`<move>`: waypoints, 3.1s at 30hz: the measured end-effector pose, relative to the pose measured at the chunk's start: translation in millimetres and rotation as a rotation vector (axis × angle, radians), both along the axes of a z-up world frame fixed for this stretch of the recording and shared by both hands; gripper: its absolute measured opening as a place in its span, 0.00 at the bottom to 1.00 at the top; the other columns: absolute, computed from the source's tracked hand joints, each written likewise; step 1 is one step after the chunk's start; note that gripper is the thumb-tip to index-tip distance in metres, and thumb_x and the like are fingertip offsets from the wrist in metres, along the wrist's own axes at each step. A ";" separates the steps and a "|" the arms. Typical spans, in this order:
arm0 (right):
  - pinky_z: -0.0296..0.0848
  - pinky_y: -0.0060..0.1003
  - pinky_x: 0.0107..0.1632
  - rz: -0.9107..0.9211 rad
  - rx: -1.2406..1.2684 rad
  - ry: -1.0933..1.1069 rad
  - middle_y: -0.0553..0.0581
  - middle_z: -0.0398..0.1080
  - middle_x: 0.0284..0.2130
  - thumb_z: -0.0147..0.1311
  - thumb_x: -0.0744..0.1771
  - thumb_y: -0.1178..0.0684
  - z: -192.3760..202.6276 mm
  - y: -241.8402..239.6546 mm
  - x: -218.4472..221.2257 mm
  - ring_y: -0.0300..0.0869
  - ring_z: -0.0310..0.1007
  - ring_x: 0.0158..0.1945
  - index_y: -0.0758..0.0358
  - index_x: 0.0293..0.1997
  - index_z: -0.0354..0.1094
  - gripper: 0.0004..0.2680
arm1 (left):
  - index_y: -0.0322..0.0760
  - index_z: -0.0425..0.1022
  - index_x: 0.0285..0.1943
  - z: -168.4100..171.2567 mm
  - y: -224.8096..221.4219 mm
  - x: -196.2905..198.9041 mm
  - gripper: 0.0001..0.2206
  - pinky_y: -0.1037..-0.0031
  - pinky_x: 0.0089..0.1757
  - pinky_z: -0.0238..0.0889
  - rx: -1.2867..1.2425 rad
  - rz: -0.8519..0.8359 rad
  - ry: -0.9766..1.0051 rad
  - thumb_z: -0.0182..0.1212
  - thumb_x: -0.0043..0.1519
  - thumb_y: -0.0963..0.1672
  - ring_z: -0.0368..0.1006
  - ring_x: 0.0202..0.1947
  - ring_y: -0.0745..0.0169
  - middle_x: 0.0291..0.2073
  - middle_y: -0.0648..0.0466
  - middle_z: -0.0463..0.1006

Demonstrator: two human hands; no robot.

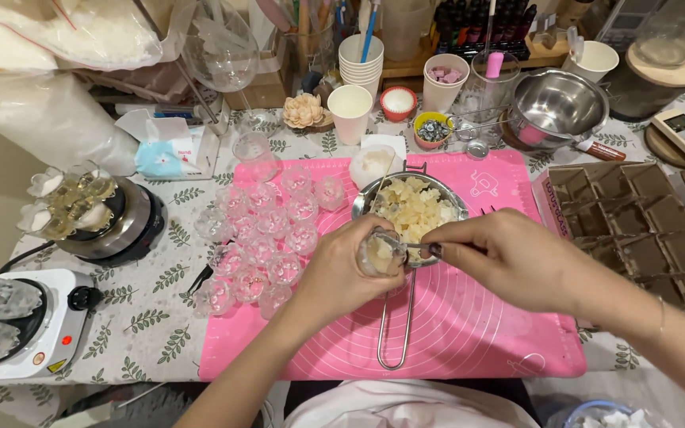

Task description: Scooping small wax flakes from a bowl into small individual plastic molds and a larger tray using a spoon.

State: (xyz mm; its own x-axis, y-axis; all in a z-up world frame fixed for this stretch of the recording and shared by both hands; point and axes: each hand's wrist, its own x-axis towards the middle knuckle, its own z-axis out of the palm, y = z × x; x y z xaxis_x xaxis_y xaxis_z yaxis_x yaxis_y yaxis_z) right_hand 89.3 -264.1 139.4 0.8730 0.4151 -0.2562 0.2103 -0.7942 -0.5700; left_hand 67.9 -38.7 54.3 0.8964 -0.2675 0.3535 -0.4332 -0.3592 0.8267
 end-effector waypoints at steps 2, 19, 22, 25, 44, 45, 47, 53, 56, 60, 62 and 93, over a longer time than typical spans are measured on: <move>0.74 0.38 0.32 0.022 0.011 0.048 0.58 0.81 0.26 0.56 0.65 0.50 0.2 -2.6 6.1 0.42 0.75 0.24 0.55 0.53 0.78 0.13 | 0.36 0.74 0.46 -3.4 1.7 1.5 0.19 0.69 0.39 0.74 0.022 -0.022 0.019 0.75 0.48 0.44 0.82 0.35 0.58 0.34 0.50 0.81; 0.71 0.26 0.36 0.181 0.346 0.478 0.45 0.82 0.31 0.53 0.66 0.55 -40.6 -37.0 51.7 0.26 0.70 0.31 0.64 0.52 0.79 0.12 | 0.35 0.78 0.44 12.0 0.4 20.7 0.14 0.78 0.46 0.72 -0.162 -0.397 0.522 0.70 0.50 0.41 0.77 0.40 0.77 0.40 0.60 0.85; 0.54 0.32 0.25 0.190 0.286 0.548 0.49 0.67 0.21 0.56 0.71 0.54 -48.2 -42.0 58.8 0.33 0.53 0.23 0.62 0.56 0.81 0.10 | 0.36 0.80 0.47 11.1 1.2 26.7 0.15 0.79 0.47 0.72 -0.092 -0.437 0.519 0.69 0.49 0.40 0.76 0.39 0.76 0.38 0.59 0.84; 0.54 0.28 0.24 0.210 0.349 0.630 0.42 0.68 0.19 0.55 0.66 0.55 -29.6 -30.5 59.2 0.28 0.54 0.21 0.63 0.49 0.82 0.11 | 0.35 0.77 0.46 12.1 0.3 32.9 0.15 0.80 0.46 0.71 -0.116 -0.475 0.566 0.68 0.48 0.39 0.74 0.39 0.78 0.41 0.61 0.84; 0.56 0.30 0.25 0.227 0.523 0.842 0.50 0.71 0.20 0.55 0.67 0.58 -53.6 -45.9 100.3 0.32 0.55 0.21 0.71 0.47 0.80 0.10 | 0.34 0.76 0.49 4.8 -8.3 48.2 0.17 0.81 0.40 0.68 -0.183 -0.431 0.773 0.69 0.50 0.39 0.70 0.37 0.77 0.35 0.63 0.76; 0.55 0.30 0.25 0.232 0.535 0.847 0.50 0.70 0.19 0.55 0.67 0.58 -54.5 -46.1 101.4 0.32 0.54 0.21 0.72 0.46 0.80 0.10 | 0.34 0.76 0.49 4.8 -8.8 47.6 0.17 0.81 0.41 0.68 -0.194 -0.422 0.771 0.69 0.50 0.39 0.70 0.38 0.77 0.36 0.63 0.77; 0.55 0.30 0.26 0.237 0.554 0.872 0.49 0.68 0.19 0.54 0.67 0.58 -58.4 -48.7 106.3 0.32 0.54 0.21 0.73 0.46 0.80 0.10 | 0.34 0.76 0.49 6.3 -9.6 49.7 0.17 0.81 0.40 0.68 -0.185 -0.397 0.789 0.69 0.50 0.39 0.70 0.37 0.76 0.36 0.62 0.77; 0.65 0.31 0.35 0.366 0.572 0.684 0.50 0.72 0.27 0.51 0.69 0.56 -55.5 -44.2 109.6 0.32 0.65 0.30 0.71 0.49 0.79 0.11 | 0.36 0.77 0.49 18.8 -8.5 58.4 0.21 0.78 0.43 0.73 -0.012 -0.270 0.597 0.74 0.47 0.44 0.78 0.38 0.72 0.37 0.57 0.82; 0.75 0.36 0.42 0.416 0.278 0.336 0.53 0.80 0.33 0.50 0.68 0.51 -13.7 -20.8 97.5 0.38 0.78 0.35 0.59 0.52 0.76 0.11 | 0.36 0.77 0.47 26.3 -7.8 60.4 0.22 0.73 0.42 0.75 0.218 -0.139 0.357 0.76 0.45 0.47 0.81 0.36 0.67 0.35 0.53 0.85; 0.72 0.48 0.40 0.406 -0.072 -0.269 0.60 0.79 0.35 0.53 0.63 0.53 -2.1 -11.4 86.2 0.51 0.77 0.38 0.52 0.52 0.76 0.13 | 0.37 0.77 0.46 39.9 -11.8 57.9 0.22 0.72 0.40 0.76 0.261 -0.074 0.339 0.76 0.44 0.48 0.84 0.33 0.66 0.32 0.53 0.85; 0.73 0.43 0.44 0.379 -0.255 -0.103 0.58 0.79 0.36 0.50 0.67 0.51 18.2 1.1 82.0 0.47 0.77 0.38 0.46 0.56 0.74 0.13 | 0.37 0.78 0.45 36.8 -10.2 62.5 0.21 0.71 0.39 0.77 0.252 -0.059 0.398 0.75 0.44 0.47 0.84 0.32 0.64 0.31 0.53 0.85; 0.44 0.31 0.21 0.174 0.665 1.105 0.41 0.46 0.12 0.47 0.70 0.54 -59.3 -33.7 121.8 0.31 0.42 0.16 0.67 0.39 0.71 0.08 | 0.36 0.76 0.49 1.9 -3.7 73.9 0.21 0.76 0.44 0.74 -0.008 -0.081 0.369 0.75 0.46 0.41 0.79 0.40 0.72 0.38 0.55 0.85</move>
State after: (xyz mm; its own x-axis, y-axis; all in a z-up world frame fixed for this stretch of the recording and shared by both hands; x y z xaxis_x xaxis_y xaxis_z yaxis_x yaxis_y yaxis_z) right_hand 211.1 -297.8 80.1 0.2554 0.8255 -0.5033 -0.5494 -0.3044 -0.7781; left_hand 141.9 -42.4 56.2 0.9398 -0.3416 0.0132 -0.1325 -0.3284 0.9352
